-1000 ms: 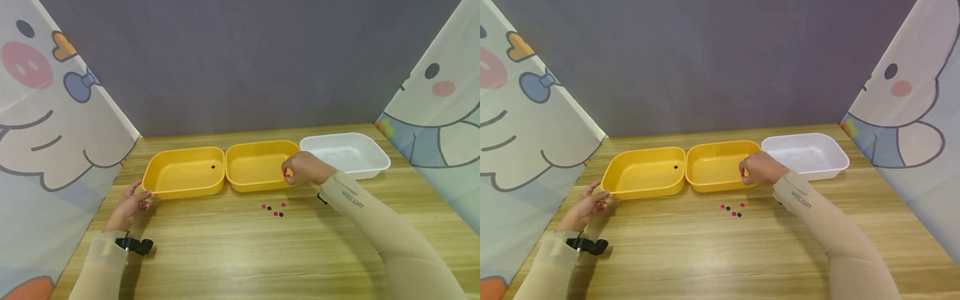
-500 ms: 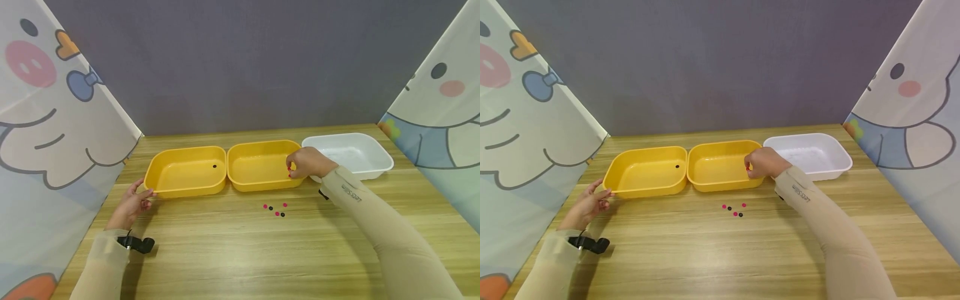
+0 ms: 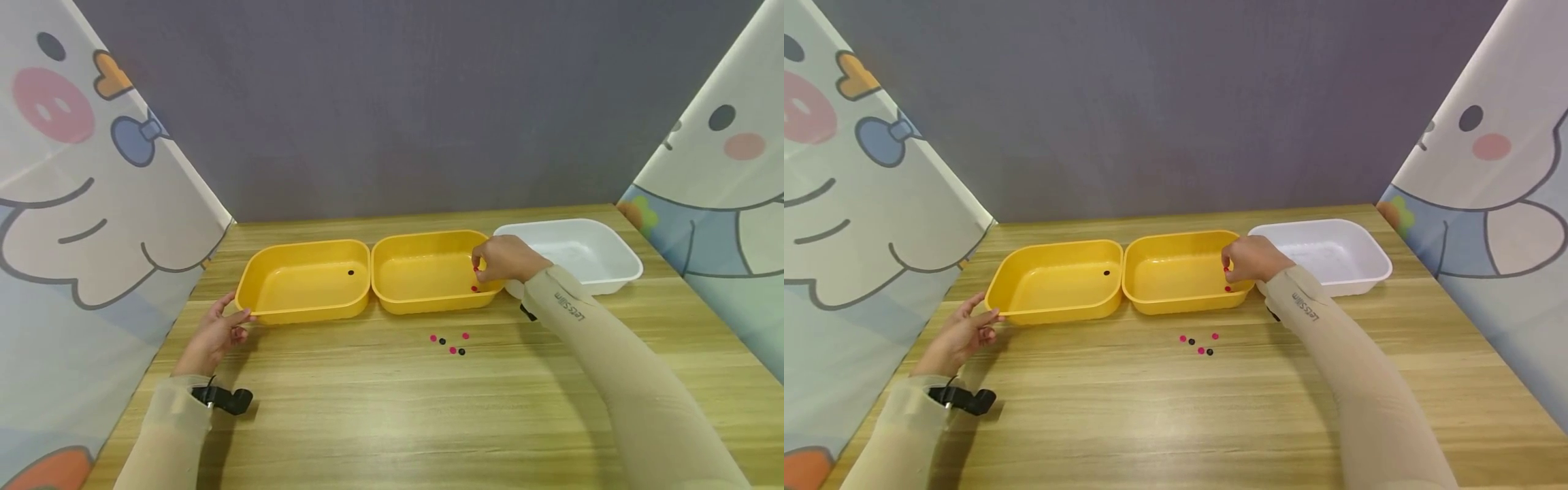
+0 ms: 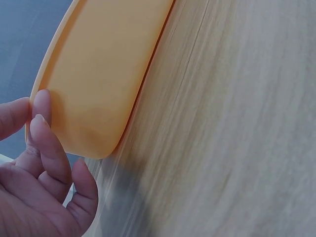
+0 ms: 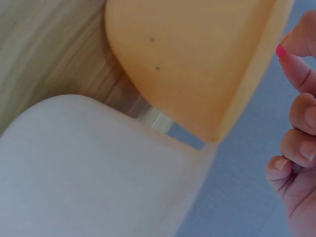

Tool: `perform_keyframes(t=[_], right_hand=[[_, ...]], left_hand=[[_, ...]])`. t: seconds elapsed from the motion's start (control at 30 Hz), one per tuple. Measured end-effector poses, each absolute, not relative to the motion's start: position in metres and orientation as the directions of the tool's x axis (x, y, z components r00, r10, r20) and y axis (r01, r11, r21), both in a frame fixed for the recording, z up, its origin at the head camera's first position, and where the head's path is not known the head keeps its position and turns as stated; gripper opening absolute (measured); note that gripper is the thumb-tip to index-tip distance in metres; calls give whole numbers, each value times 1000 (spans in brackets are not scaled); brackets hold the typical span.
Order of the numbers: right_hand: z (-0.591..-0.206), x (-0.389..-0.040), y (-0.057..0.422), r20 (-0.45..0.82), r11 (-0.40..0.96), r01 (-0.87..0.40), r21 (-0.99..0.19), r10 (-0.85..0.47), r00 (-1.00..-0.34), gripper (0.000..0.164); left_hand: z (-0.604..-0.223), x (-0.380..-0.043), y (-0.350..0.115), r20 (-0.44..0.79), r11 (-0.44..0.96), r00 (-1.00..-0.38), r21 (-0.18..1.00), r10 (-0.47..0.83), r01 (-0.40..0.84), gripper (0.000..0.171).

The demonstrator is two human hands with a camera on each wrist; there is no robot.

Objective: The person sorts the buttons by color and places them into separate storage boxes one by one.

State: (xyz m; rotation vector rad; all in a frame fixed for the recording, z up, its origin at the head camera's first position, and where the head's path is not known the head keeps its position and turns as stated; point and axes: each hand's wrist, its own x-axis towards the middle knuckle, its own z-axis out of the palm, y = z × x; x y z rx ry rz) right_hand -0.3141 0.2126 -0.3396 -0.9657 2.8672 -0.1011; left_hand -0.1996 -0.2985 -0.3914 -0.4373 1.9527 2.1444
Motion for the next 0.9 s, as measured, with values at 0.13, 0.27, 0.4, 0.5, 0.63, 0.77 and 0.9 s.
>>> perform_keyframes(t=[0.13,0.27,0.4,0.5,0.63,0.77,0.9], right_hand=[[-343,-315,214,-116,807,-580,-111,-590,-799,12],[-346,-316,215,-117,803,-584,-122,-596,-794,13],[-350,-316,215,-100,789,-597,-145,-613,-784,12],[-352,-316,216,-94,787,-596,-160,-614,-784,11],[-355,-316,218,-105,795,-584,-164,-603,-791,11],[-356,-317,219,-119,801,-572,-177,-594,-796,14],[-356,-317,220,-128,799,-572,-183,-597,-792,19]], left_hand=[[-391,-199,-298,-353,-99,-934,932,-43,-348,80],[-390,-200,-297,-363,-85,-930,930,-54,-358,80],[-390,-200,-297,-363,-77,-930,930,-53,-359,79],[-390,-199,-297,-359,-80,-932,931,-47,-355,79],[-390,-199,-298,-361,-89,-932,930,-46,-356,80],[-390,-200,-297,-368,-83,-928,928,-51,-363,81],[-390,-200,-297,-377,-81,-924,925,-62,-372,81]])
